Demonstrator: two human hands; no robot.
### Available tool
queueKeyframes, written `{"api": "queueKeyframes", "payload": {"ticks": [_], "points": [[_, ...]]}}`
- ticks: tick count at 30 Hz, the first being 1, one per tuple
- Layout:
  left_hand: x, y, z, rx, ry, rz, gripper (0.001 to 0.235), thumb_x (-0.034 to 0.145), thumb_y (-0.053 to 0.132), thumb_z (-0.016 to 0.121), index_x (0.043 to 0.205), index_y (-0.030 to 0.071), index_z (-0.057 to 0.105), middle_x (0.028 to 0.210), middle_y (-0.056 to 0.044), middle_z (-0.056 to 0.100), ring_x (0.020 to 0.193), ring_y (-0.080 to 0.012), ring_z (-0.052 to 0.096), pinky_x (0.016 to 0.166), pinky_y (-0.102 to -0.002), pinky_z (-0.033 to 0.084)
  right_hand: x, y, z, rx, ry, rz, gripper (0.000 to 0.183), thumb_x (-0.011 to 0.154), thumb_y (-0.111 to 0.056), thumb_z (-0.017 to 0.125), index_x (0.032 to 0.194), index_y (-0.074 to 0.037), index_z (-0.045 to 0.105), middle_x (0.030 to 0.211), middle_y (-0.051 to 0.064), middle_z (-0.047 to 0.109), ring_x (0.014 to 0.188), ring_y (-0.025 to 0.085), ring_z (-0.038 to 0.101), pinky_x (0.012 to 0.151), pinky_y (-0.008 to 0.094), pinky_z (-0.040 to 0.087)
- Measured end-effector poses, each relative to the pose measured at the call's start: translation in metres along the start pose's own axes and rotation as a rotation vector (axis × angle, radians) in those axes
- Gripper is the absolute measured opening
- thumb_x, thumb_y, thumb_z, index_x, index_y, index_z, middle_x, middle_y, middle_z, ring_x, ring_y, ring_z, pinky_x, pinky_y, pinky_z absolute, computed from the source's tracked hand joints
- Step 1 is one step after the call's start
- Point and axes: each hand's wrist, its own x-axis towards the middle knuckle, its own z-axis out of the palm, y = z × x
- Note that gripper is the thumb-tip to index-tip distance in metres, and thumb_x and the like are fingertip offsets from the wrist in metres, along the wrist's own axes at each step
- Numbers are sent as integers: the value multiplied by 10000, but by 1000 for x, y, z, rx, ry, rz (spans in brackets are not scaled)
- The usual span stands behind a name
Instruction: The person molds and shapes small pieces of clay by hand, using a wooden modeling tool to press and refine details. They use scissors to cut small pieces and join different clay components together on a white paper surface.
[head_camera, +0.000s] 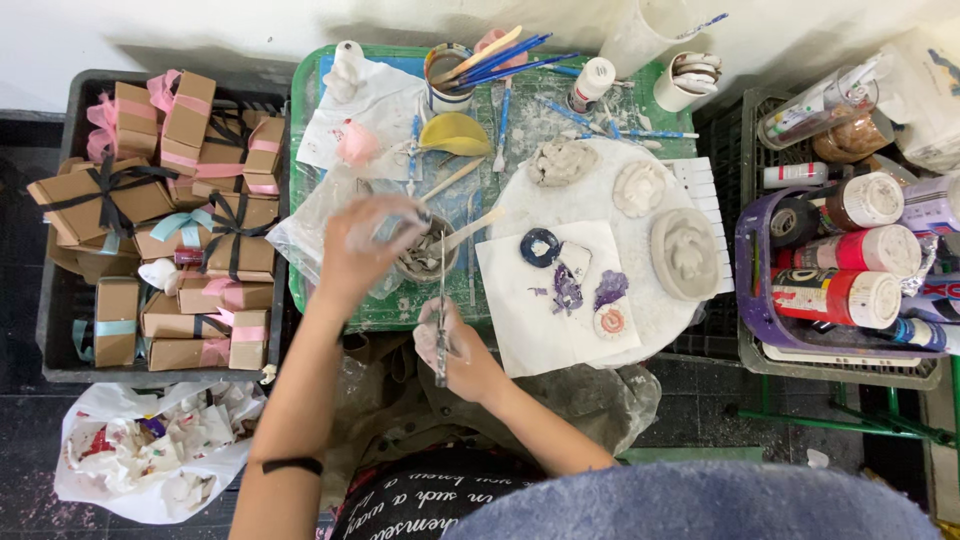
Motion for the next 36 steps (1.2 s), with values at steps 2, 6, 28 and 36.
{"api": "queueKeyframes", "payload": {"ticks": [2, 6, 28, 36], "points": [[-15, 17, -4, 46, 52, -37, 249, 825, 48, 865, 966, 94, 665, 1034, -29, 776, 1014, -199, 757, 945, -383, 559, 11, 4, 7, -27, 66, 87, 289, 1064, -295, 570, 1178, -107, 383, 787, -57, 373, 660, 51, 388, 573, 217, 333], [-33, 37, -7, 53, 45, -111, 275, 794, 26, 839, 1041, 61, 722, 1075, -64, 768, 1037, -242, 747, 927, -362, 583, 18, 2, 7, -67, 92, 143, 253, 1064, -296, 549, 1154, -116, 395, 746, -46, 380, 614, 58, 369, 529, 228, 313], [-48, 15, -2, -329, -19, -400, 144, 906, -14, 758, 1040, -9, 707, 1121, -99, 769, 889, -124, 718, 777, -275, 582, 25, 14, -16, 10, -21, 225, 311, 1076, -452, 482, 1074, -149, 412, 672, -50, 324, 571, 72, 328, 524, 242, 312], [-55, 10, -4, -383, -15, -478, 191, 906, 1, 758, 1091, 19, 714, 1135, -59, 765, 965, -103, 677, 858, -262, 550, 25, 14, -25, 16, -158, 182, 281, 1127, -418, 457, 1069, -154, 379, 751, -62, 292, 653, 60, 285, 577, 229, 284]]}}
